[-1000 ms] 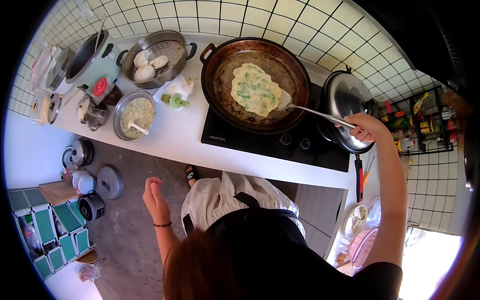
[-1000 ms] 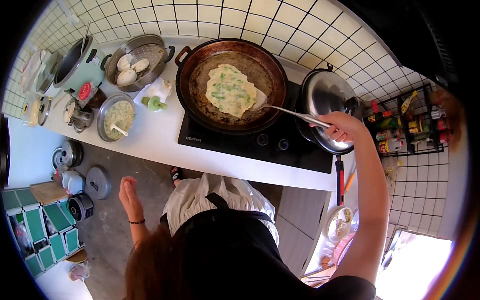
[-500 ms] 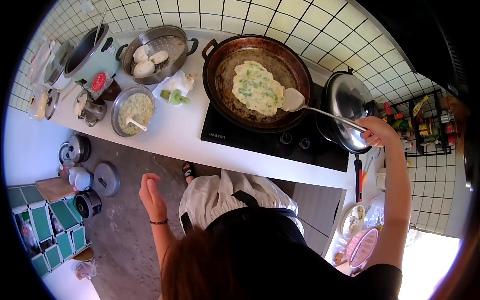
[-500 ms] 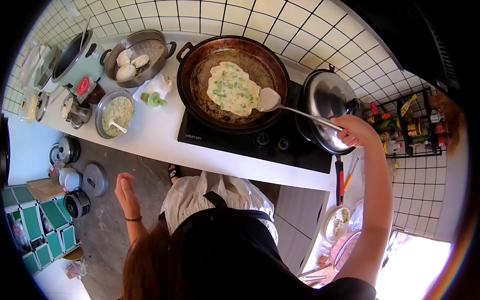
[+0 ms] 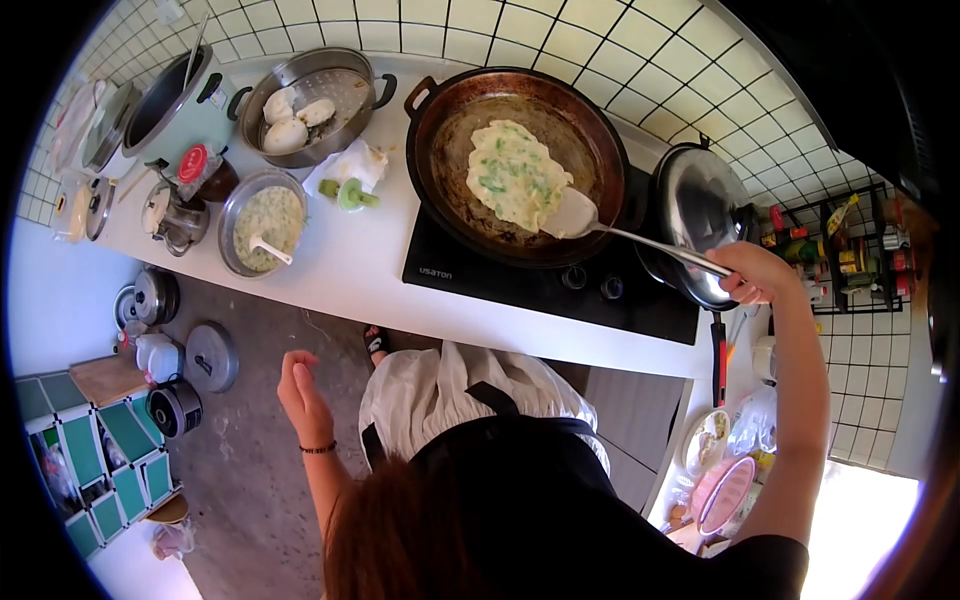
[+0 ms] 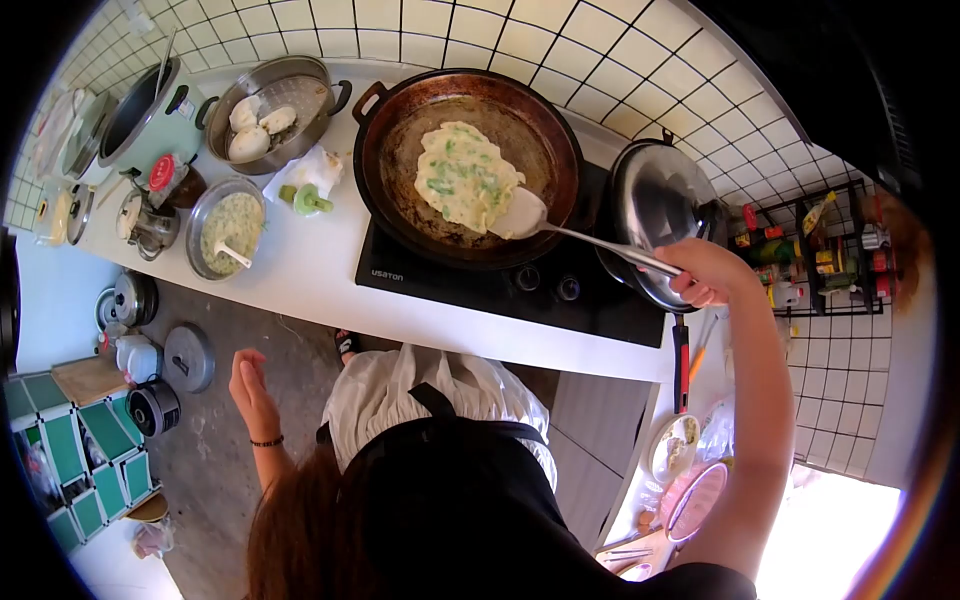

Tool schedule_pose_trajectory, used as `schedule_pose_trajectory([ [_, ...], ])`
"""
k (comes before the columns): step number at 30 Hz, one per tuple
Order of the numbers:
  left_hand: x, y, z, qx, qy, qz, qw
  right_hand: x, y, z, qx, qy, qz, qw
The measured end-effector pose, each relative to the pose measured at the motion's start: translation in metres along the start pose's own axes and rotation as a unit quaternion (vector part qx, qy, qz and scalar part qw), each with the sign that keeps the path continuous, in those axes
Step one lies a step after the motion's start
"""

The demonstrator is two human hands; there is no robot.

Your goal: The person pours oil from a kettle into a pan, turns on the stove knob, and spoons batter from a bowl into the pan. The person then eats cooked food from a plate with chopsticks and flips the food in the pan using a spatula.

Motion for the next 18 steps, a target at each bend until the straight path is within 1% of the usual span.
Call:
schedule_pose_trajectory([
  [1,-0.001,-0.001,-0.002,-0.003,-0.002,0.003,1.0,-0.001,0.0,0.003,0.011,0.007,0.002,1.0],
  [2,-0.002,-0.001,-0.003,-0.007,-0.006,0.006,1.0,-0.004,-0.003,0.01,0.009,-0.008,0.004,1.0],
  [6,0.0,0.004,-0.015,0.013,-0.02,0.024,0.999,-0.006,-0.018,0.026,0.024,0.035,0.031,0.999],
  [9,0.0,0.008,-0.026,0.012,-0.035,0.021,0.999,0.002,-0.031,0.036,-0.062,0.052,0.151,0.985],
  [12,-0.002,0.01,-0.043,0.018,-0.05,0.021,0.998,0.007,-0.034,0.051,-0.06,0.136,0.17,0.974],
  [15,-0.006,0.013,-0.063,0.024,-0.071,0.02,0.997,0.042,-0.042,0.088,-0.11,0.19,0.098,0.971],
  [16,-0.007,0.013,-0.07,0.022,-0.082,0.025,0.996,0.056,-0.041,0.097,-0.105,0.207,0.037,0.972],
  [18,-0.005,0.014,-0.086,0.028,-0.105,0.039,0.993,0.071,-0.038,0.104,-0.061,0.125,-0.016,0.99],
])
Point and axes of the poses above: each hand's wrist, its own z-axis away from the middle knuckle, its own x-axis out of the palm, y = z × x, the point moved 3 cm from there along -z, towards the middle knuckle, and after that the axes turned 9 degrees about y, right-handed, at the moved point
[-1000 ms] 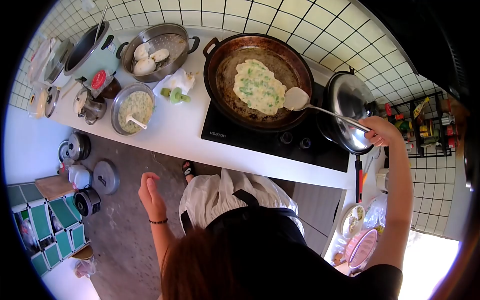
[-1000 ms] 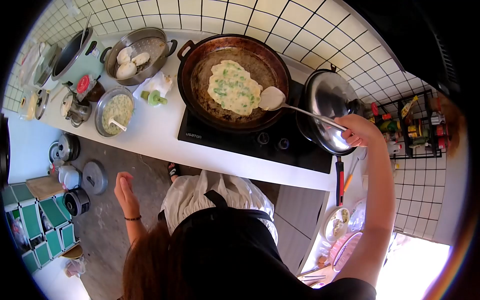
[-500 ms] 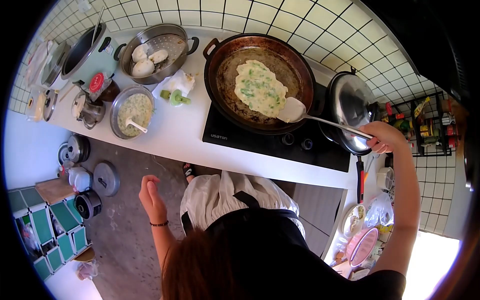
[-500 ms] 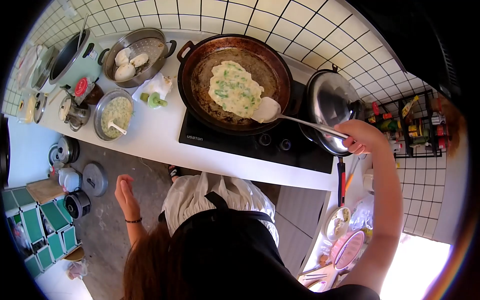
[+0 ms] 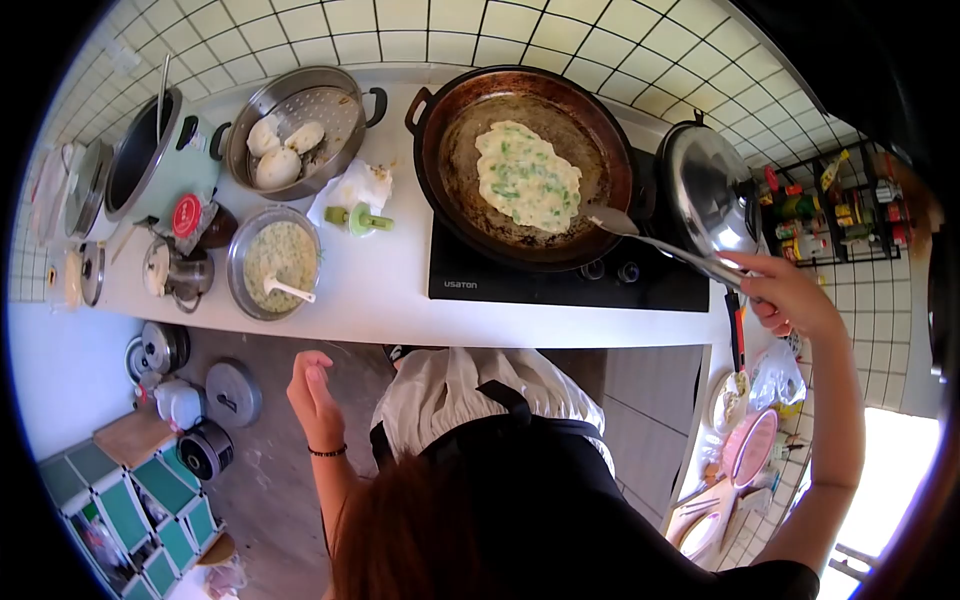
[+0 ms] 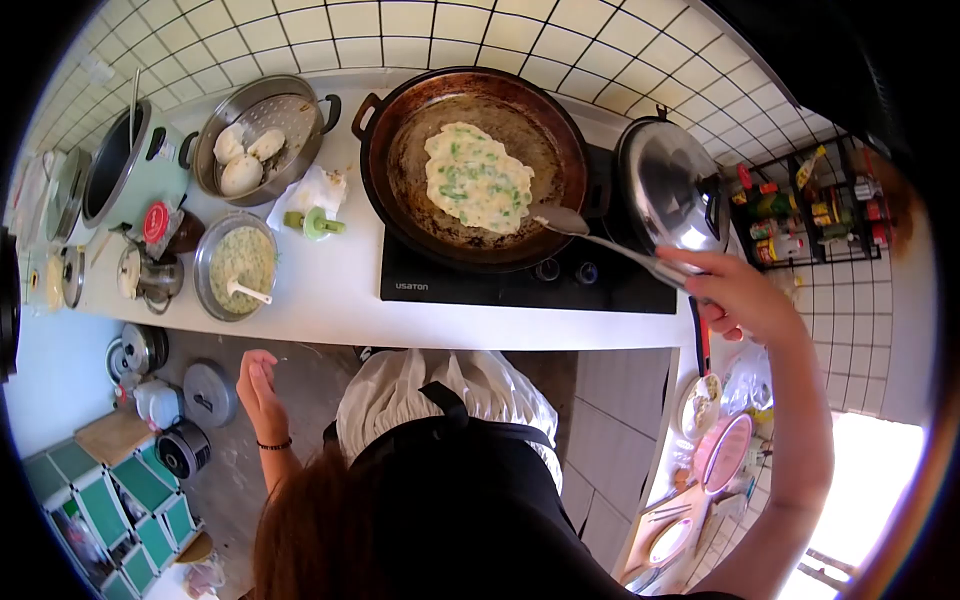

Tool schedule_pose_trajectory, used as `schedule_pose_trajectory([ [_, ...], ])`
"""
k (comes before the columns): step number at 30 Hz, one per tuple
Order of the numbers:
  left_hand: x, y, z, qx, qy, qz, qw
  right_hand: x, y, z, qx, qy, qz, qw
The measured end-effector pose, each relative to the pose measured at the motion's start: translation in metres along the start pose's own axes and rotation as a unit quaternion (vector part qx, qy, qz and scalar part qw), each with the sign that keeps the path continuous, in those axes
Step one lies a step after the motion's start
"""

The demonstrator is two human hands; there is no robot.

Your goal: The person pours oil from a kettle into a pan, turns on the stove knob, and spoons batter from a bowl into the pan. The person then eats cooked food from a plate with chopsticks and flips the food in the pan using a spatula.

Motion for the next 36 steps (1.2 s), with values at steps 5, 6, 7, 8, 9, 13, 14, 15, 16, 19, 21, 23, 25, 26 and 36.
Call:
schedule_pose_trajectory([
  [5,-0.005,0.009,-0.04,0.039,-0.076,0.017,0.996,0.052,-0.016,0.031,0.053,-0.03,-0.054,0.997],
  [6,-0.006,0.004,-0.048,0.056,-0.089,0.012,0.994,0.061,-0.02,0.036,0.058,-0.037,-0.069,0.995],
  [7,-0.007,0.004,-0.057,0.061,-0.104,0.016,0.993,0.07,-0.024,0.039,0.063,-0.044,-0.084,0.994],
  [8,-0.007,0.007,-0.063,0.066,-0.118,0.021,0.991,0.078,-0.029,0.042,0.067,-0.051,-0.098,0.992],
  [9,-0.006,0.008,-0.068,0.07,-0.132,0.027,0.988,0.088,-0.036,0.046,0.076,-0.05,-0.098,0.991],
  [13,-0.009,0.001,-0.09,0.099,-0.175,0.049,0.978,0.117,-0.057,0.051,0.102,-0.051,-0.089,0.99],
  [14,-0.011,-0.002,-0.096,0.107,-0.185,0.05,0.976,0.125,-0.065,0.052,0.105,-0.05,-0.082,0.99],
  [15,-0.013,-0.004,-0.1,0.105,-0.194,0.054,0.974,0.132,-0.071,0.051,0.108,-0.05,-0.074,0.99],
  [16,-0.015,-0.006,-0.104,0.103,-0.203,0.059,0.972,0.137,-0.075,0.049,0.114,-0.05,-0.072,0.99],
  [19,-0.022,-0.017,-0.115,0.107,-0.211,0.075,0.969,0.157,-0.095,0.047,0.13,-0.025,-0.084,0.988],
  [21,-0.026,-0.02,-0.122,0.108,-0.209,0.081,0.969,0.164,-0.105,0.045,0.138,-0.028,-0.092,0.986],
  [23,-0.031,-0.02,-0.127,0.105,-0.206,0.078,0.97,0.173,-0.113,0.042,0.152,-0.032,-0.089,0.984],
  [25,-0.034,-0.024,-0.132,0.103,-0.212,0.087,0.968,0.185,-0.117,0.041,0.15,-0.024,-0.068,0.986],
  [26,-0.035,-0.026,-0.133,0.101,-0.215,0.091,0.967,0.194,-0.121,0.041,0.147,-0.018,-0.056,0.987],
  [36,-0.051,-0.04,-0.146,0.095,-0.213,0.099,0.967,0.228,-0.124,0.038,0.133,-0.017,-0.013,0.991],
])
Point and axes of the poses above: each hand's wrist, its own z-axis away from the middle knuckle, its own x-axis out of the palm, y = z × x, the point moved 3 cm from there along -z, towards the middle knuckle, and after that the axes turned 9 degrees about y, right-handed, at the moved point
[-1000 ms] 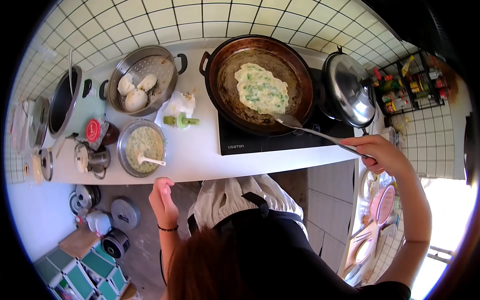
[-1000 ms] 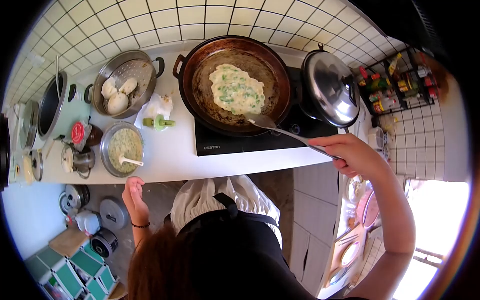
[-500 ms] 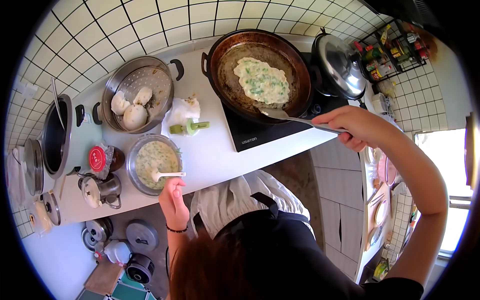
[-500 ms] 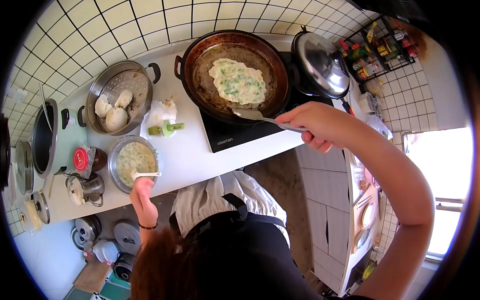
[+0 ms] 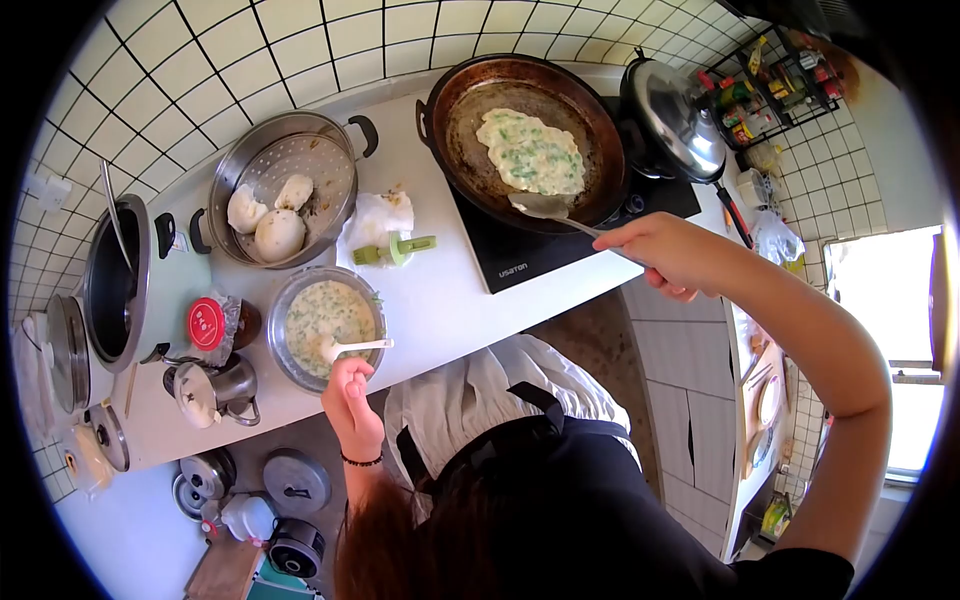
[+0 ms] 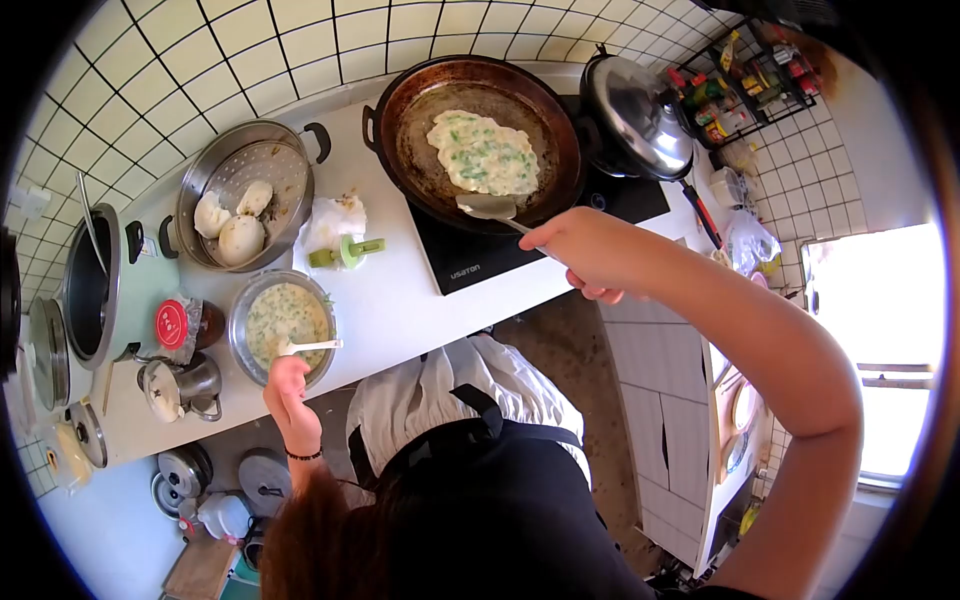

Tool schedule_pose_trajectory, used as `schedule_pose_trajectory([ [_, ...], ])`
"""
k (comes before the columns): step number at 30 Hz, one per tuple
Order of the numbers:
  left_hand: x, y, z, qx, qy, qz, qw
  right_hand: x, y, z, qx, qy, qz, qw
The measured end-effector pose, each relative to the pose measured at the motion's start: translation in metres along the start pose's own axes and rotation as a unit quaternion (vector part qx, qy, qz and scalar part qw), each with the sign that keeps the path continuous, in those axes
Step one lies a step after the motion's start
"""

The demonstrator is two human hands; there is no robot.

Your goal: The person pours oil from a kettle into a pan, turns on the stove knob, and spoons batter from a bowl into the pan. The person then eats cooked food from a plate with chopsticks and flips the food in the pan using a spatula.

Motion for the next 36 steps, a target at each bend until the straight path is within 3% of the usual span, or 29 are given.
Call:
schedule_pose_trajectory([
  [3,0.0,-0.003,-0.003,0.001,0.001,0.014,1.0,0.007,-0.002,-0.012,-0.039,0.024,-0.004,0.999],
  [9,-0.008,-0.006,-0.006,-0.012,0.007,0.027,1.0,0.021,0.0,-0.003,-0.009,0.024,-0.031,0.999],
  [13,-0.009,-0.01,-0.01,-0.004,0.003,0.031,0.999,0.024,-0.002,-0.021,-0.058,0.037,-0.019,0.997],
  [16,-0.008,-0.008,-0.014,0.011,0.012,0.039,0.999,0.024,0.002,-0.017,-0.038,0.008,-0.041,0.998],
  [26,-0.011,-0.007,-0.02,0.053,0.027,0.041,0.997,0.025,-0.004,-0.024,-0.05,0.048,-0.045,0.997],
  [31,-0.012,-0.005,-0.022,0.044,0.019,0.031,0.998,0.03,-0.001,-0.055,-0.085,0.06,-0.088,0.991],
  [36,-0.015,-0.007,-0.023,0.042,0.047,0.027,0.998,0.02,0.0,-0.04,-0.058,0.037,-0.092,0.993],
])
Point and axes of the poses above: each hand's wrist, its own z-axis away from the middle knuckle, its own x-axis out of the palm, y = z × x, the point moved 3 cm from there along -z, towards the middle knuckle, and after that the axes turned 9 degrees about y, right-handed, at the moved point
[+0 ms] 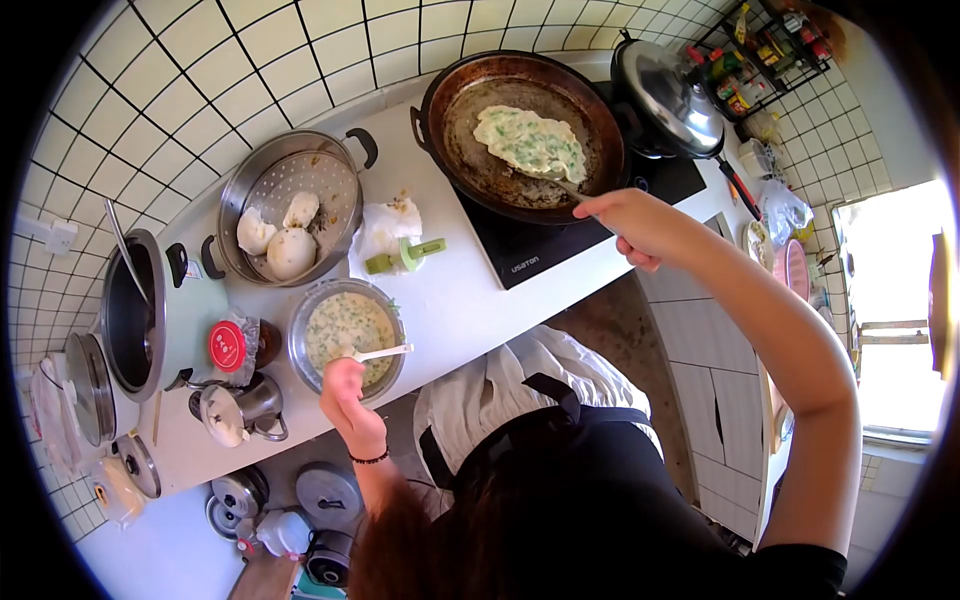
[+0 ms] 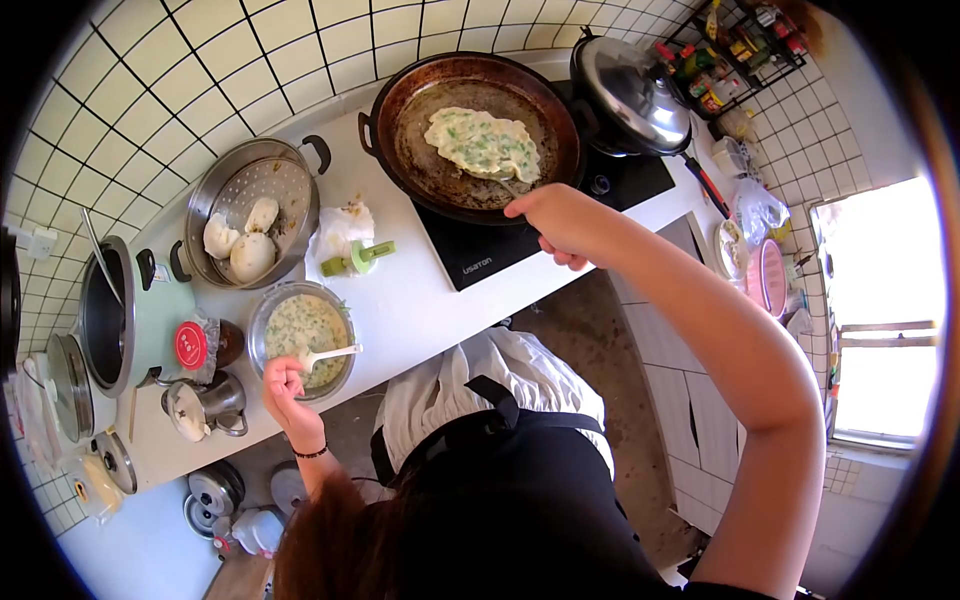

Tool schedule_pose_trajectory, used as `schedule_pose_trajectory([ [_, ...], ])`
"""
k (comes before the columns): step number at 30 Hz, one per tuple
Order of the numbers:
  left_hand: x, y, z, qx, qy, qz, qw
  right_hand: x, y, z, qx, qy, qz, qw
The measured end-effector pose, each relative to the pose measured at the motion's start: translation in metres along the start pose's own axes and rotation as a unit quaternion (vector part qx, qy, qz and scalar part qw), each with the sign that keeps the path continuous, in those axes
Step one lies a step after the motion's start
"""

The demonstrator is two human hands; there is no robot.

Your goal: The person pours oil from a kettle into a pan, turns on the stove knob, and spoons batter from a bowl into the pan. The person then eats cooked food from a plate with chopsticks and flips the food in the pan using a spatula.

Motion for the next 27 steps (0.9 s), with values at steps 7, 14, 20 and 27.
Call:
schedule_pose_trajectory([
  [7,-0.002,0.003,-0.002,-0.001,0.0,-0.019,1.0,0.001,0.012,-0.024,-0.019,0.032,0.039,0.999],
  [14,0.002,0.008,-0.003,-0.003,0.01,-0.03,1.0,-0.007,0.007,-0.04,-0.058,0.023,0.083,0.995],
  [20,-0.008,0.003,-0.002,-0.006,0.028,-0.019,0.999,-0.036,0.017,-0.031,-0.056,0.012,0.014,0.998],
  [27,-0.002,0.012,-0.001,-0.005,0.028,-0.033,0.999,-0.052,0.019,-0.087,-0.074,0.024,-0.081,0.994],
])
Point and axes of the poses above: each hand's wrist, its own z-axis away from the middle knuckle, its own x-axis out of the palm, y = z × x, the point moved 3 cm from there along -z, towards the middle knuckle, and after that the axes turned 9 degrees about y, right-handed, at the moved point
